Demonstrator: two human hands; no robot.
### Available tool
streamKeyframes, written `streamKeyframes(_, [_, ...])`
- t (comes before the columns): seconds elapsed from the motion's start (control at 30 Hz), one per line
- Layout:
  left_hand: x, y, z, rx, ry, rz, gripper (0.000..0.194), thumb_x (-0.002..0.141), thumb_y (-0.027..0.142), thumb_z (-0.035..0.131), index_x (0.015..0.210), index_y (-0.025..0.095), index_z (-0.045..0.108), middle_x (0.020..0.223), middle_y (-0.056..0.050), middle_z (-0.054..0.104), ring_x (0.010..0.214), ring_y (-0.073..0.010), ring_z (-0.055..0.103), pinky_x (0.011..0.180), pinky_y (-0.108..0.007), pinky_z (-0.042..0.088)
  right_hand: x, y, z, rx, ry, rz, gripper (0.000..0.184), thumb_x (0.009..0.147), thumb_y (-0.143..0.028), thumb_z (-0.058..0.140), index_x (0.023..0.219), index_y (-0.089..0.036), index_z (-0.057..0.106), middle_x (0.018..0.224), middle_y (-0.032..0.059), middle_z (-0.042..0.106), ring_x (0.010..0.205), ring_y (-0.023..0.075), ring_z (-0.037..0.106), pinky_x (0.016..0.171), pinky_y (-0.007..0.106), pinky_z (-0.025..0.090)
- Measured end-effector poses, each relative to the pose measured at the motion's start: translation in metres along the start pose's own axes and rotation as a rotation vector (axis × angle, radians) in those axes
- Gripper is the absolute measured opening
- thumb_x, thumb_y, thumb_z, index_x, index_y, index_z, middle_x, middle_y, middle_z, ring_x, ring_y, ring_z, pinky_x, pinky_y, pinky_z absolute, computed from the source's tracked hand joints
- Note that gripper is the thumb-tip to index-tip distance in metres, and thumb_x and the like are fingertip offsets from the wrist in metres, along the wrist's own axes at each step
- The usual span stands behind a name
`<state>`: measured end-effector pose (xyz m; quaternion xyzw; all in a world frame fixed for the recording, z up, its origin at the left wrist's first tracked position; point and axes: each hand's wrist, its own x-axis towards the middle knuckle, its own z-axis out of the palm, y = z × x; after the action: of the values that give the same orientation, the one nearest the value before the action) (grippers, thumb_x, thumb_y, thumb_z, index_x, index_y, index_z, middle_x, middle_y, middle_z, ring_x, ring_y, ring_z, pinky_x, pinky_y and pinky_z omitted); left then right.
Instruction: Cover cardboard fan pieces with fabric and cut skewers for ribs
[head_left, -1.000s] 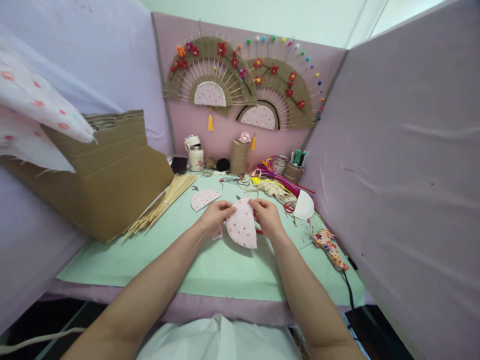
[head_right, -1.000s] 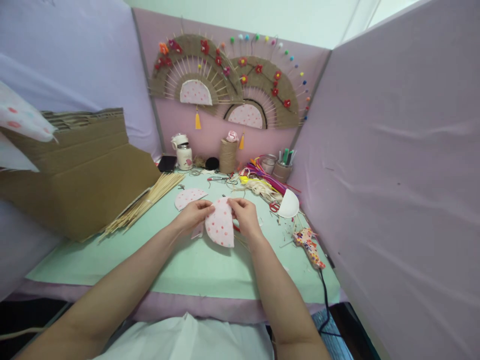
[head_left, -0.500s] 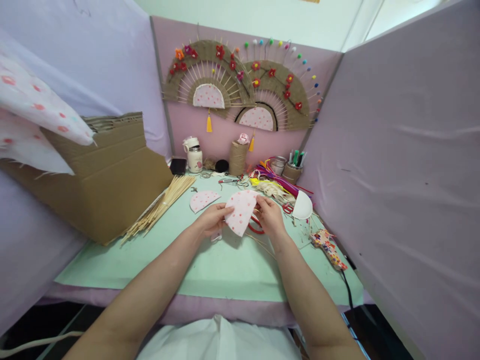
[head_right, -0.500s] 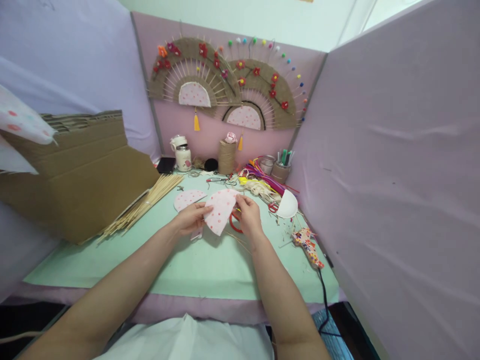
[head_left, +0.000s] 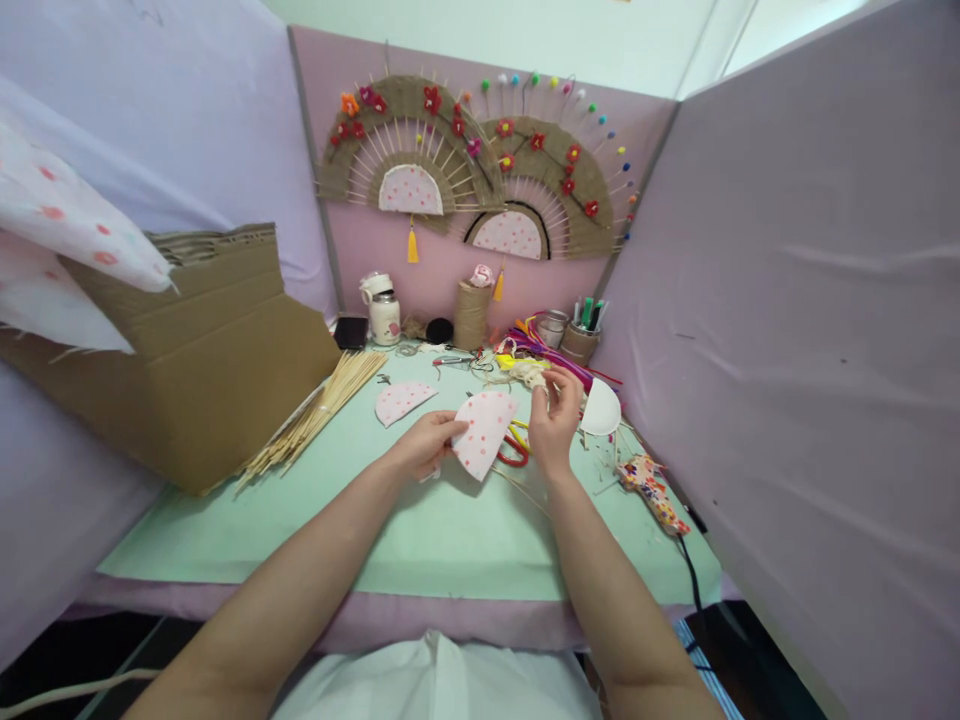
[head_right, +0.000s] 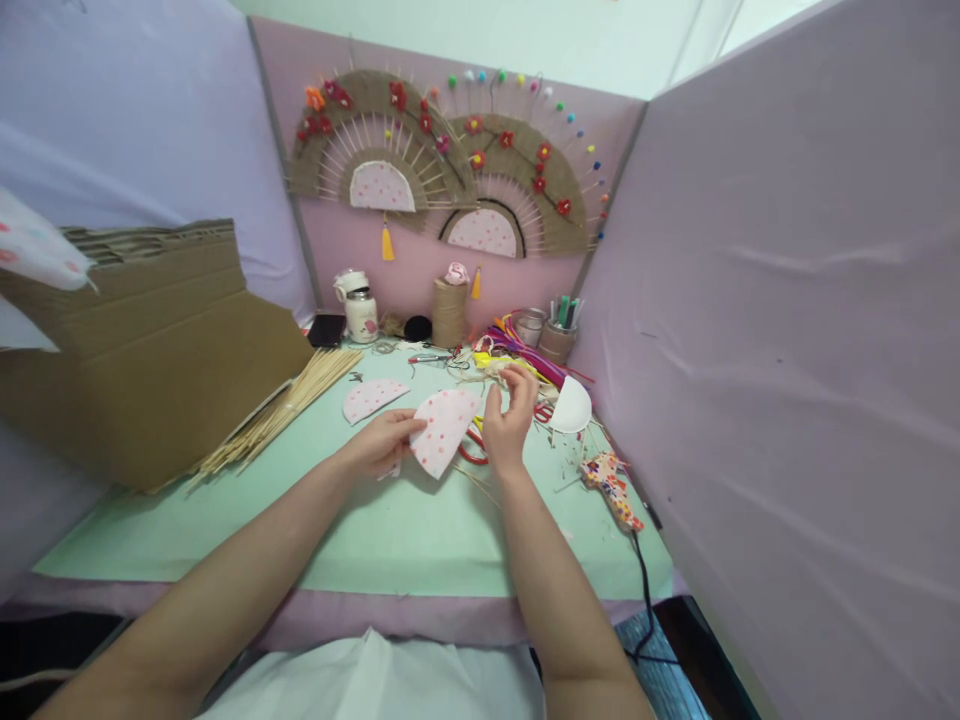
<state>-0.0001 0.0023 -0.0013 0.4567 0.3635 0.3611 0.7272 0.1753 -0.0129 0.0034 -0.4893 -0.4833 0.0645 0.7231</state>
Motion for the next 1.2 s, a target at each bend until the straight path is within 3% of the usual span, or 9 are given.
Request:
streamKeyframes(0.07, [-0.001, 0.003, -0.001, 0.028, -0.028, -0.027, 0.019, 0.065, 0.022, 0.075, 0.078, 0.01, 0.068, 0.074, -0.008, 0.069, 0.061, -0.0135, 0.062, 0.062, -0.025, 0.05, 0.004, 0.003, -0.003, -0.057, -0.075, 0.017, 0.026, 0.083, -0.035, 0.05, 0.103, -0.019, 0.058, 0.115, 0.0114, 0.058, 0.11, 0.0211, 0.054, 0.095, 0.04, 0.043])
streamKeyframes(0.27, [-0.005, 0.005, -0.005, 0.176, -0.122, -0.039, 0.024, 0.067, 0.028, 0.073, 0.086, 0.012, 0.07, 0.077, -0.007, 0.07, 0.064, -0.0154, 0.062, 0.059, -0.026, 0.047, 0.004, 0.003, -0.005, -0.13, -0.603, 0.23, 0.026, 0.075, -0.04, 0.058, 0.081, -0.017, 0.068, 0.082, 0.005, 0.069, 0.078, 0.0188, 0.06, 0.074, 0.032, 0.046])
streamKeyframes(0.33, [-0.004, 0.007, -0.005, 0.219, -0.088, 0.011, 0.03, 0.066, 0.03, 0.074, 0.09, 0.013, 0.069, 0.083, -0.008, 0.07, 0.071, -0.0177, 0.064, 0.063, -0.028, 0.048, 0.005, 0.005, -0.005, -0.101, -0.608, 0.322, 0.025, 0.071, -0.04, 0.06, 0.074, -0.017, 0.068, 0.072, 0.0028, 0.067, 0.067, 0.0166, 0.057, 0.063, 0.028, 0.044])
streamKeyframes(0.43, [-0.002, 0.009, -0.005, 0.274, 0.049, 0.235, 0.04, 0.059, 0.031, 0.079, 0.095, 0.015, 0.068, 0.097, -0.009, 0.07, 0.088, -0.0209, 0.063, 0.077, -0.032, 0.048, 0.006, 0.009, -0.004, -0.021, -0.467, 0.412, 0.026, 0.067, -0.042, 0.062, 0.072, -0.016, 0.067, 0.066, 0.0012, 0.064, 0.06, 0.0147, 0.053, 0.056, 0.026, 0.041])
streamKeyframes(0.6, [0.004, 0.006, -0.008, 0.372, 0.207, 0.394, 0.033, 0.055, 0.038, 0.08, 0.073, 0.014, 0.068, 0.073, -0.005, 0.068, 0.069, -0.0179, 0.06, 0.067, -0.03, 0.047, 0.007, 0.011, -0.002, 0.062, -0.413, 0.45, 0.031, 0.068, -0.045, 0.061, 0.074, -0.016, 0.067, 0.07, 0.0025, 0.066, 0.062, 0.016, 0.055, 0.058, 0.027, 0.043])
streamKeyframes(0.7, [0.007, 0.006, -0.013, 0.31, 0.278, 0.404, 0.034, 0.052, 0.039, 0.08, 0.069, 0.013, 0.067, 0.069, -0.004, 0.066, 0.064, -0.0153, 0.057, 0.061, -0.027, 0.045, 0.013, 0.012, -0.008, -0.041, -0.381, 0.332, 0.038, 0.076, -0.048, 0.054, 0.089, -0.015, 0.069, 0.086, 0.0065, 0.07, 0.076, 0.019, 0.059, 0.068, 0.029, 0.046])
streamKeyframes(0.8, [0.009, 0.012, -0.02, 0.134, 0.398, 0.409, 0.038, 0.049, 0.039, 0.082, 0.073, 0.013, 0.067, 0.07, -0.003, 0.066, 0.063, -0.0137, 0.057, 0.062, -0.026, 0.046, 0.02, 0.013, -0.019, -0.386, -0.325, 0.165, 0.033, 0.082, -0.04, 0.05, 0.095, -0.016, 0.068, 0.097, 0.0088, 0.07, 0.085, 0.0196, 0.059, 0.079, 0.031, 0.043])
streamKeyframes(1.0, [0.011, 0.023, -0.034, -0.18, 0.497, 0.416, 0.036, 0.051, 0.033, 0.082, 0.077, 0.016, 0.065, 0.076, -0.001, 0.065, 0.067, -0.0107, 0.058, 0.064, -0.023, 0.049, 0.012, 0.017, -0.021, -0.976, -0.813, 0.264, 0.019, 0.077, -0.033, 0.062, 0.086, -0.017, 0.067, 0.089, 0.011, 0.07, 0.082, 0.0215, 0.062, 0.063, 0.027, 0.037])
streamKeyframes(1.2, [0.011, 0.023, -0.034, -0.218, 0.491, 0.391, 0.034, 0.052, 0.03, 0.082, 0.077, 0.016, 0.064, 0.075, -0.001, 0.064, 0.066, -0.0101, 0.057, 0.061, -0.022, 0.048, 0.008, 0.02, -0.011, -1.109, -0.936, 0.389, 0.027, 0.074, -0.037, 0.064, 0.09, -0.016, 0.068, 0.091, 0.014, 0.071, 0.08, 0.0205, 0.064, 0.056, 0.025, 0.035])
